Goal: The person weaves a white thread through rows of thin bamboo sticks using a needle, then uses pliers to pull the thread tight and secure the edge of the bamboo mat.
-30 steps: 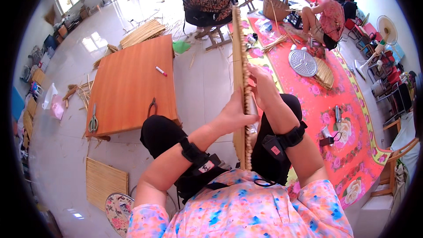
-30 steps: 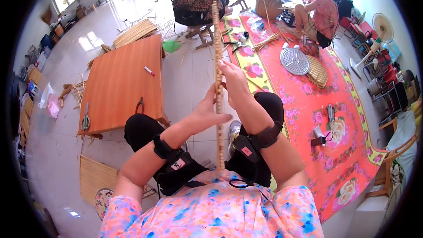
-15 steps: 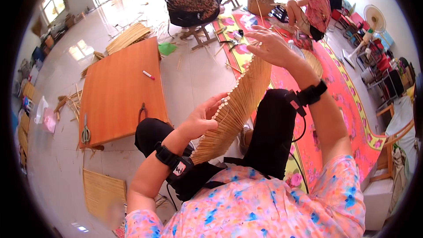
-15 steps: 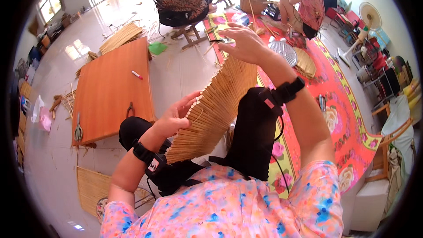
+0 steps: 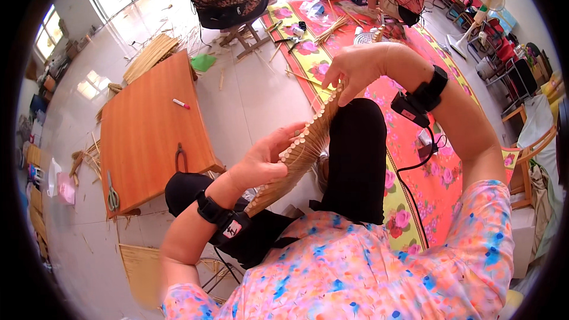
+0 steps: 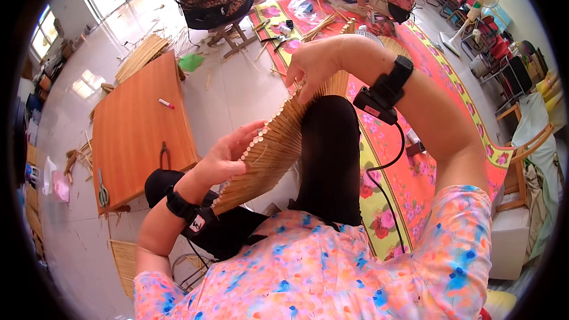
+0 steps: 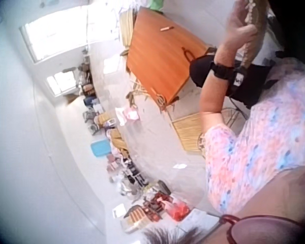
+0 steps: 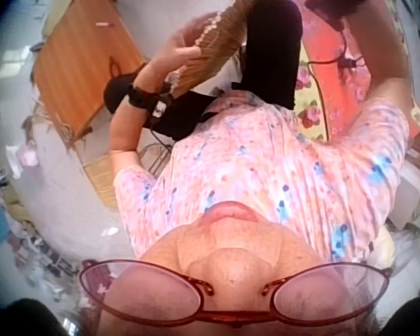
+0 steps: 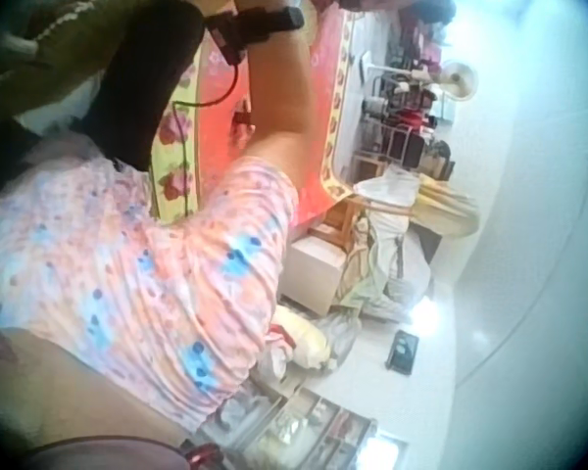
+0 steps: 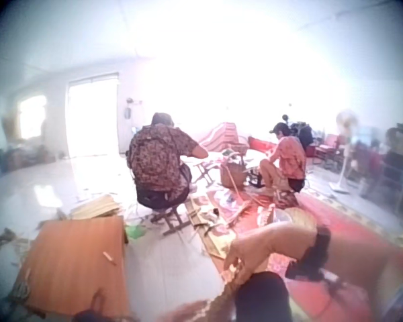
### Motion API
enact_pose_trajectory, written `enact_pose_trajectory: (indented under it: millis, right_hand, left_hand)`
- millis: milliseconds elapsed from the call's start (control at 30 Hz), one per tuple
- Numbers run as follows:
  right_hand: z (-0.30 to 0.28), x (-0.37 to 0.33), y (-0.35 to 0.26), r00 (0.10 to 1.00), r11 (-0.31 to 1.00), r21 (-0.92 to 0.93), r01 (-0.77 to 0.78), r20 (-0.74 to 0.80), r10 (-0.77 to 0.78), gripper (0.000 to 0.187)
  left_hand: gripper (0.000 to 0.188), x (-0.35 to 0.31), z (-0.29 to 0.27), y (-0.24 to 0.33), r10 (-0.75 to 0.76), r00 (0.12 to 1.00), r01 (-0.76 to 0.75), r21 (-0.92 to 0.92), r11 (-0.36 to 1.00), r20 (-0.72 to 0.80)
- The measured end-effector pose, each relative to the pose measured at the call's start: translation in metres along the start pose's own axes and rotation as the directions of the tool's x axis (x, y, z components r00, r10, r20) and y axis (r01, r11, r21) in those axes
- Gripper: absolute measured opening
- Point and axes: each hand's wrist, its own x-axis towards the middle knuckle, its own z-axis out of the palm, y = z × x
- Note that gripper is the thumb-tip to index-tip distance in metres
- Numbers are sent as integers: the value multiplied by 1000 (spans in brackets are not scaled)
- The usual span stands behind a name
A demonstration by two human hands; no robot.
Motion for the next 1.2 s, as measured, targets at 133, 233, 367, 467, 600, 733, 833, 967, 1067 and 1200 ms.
enact_pose_trajectory:
  millis: [133, 233, 367, 467, 600, 733, 833, 967, 1067, 1200]
  right_hand:
    - [7, -4, -5, 998, 995, -86, 52, -28, -54, 38]
    - [21, -6, 7, 974, 979, -114, 169, -129, -184, 33]
    - [30, -10, 5, 955, 969, -141, 203, -192, -228, 28]
    - [45, -10, 27, 931, 963, -138, 232, -255, -261, 26]
    - [44, -15, 40, 953, 992, -94, 82, -284, -105, 26]
    - [55, -7, 74, 844, 990, -136, 44, -525, -109, 29]
    - [56, -2, 83, 834, 988, 106, -114, -531, 153, 30]
    - [61, 12, 138, 766, 963, 166, -212, -584, 269, 28]
    - [56, 30, 167, 681, 947, 304, -107, -671, 292, 27]
    - [30, 42, 190, 520, 933, 344, -103, -782, 345, 27]
  left_hand:
    - [85, 1, -5, -3, 2, 1000, -3, 36, 999, 29]
    - [85, 1, -5, -2, -13, 997, 12, 20, 1000, 71]
    - [87, -3, -8, 10, -87, 991, 72, 143, 987, 99]
    - [88, -11, -16, 55, -103, 995, 96, 474, 875, -12]
    - [73, -53, -57, 102, 280, 908, -27, 624, 781, -312]
    - [63, -119, -93, 117, 500, 673, -31, 655, 755, -544]
    - [54, -173, -115, 108, 523, 465, 73, 620, 781, -714]
    - [38, -209, -130, 78, 468, 182, 151, 495, 856, -865]
    - [34, -232, -141, 53, 438, 84, 211, 445, 870, -895]
    - [33, -242, -153, 30, 421, 4, 232, 411, 882, -907]
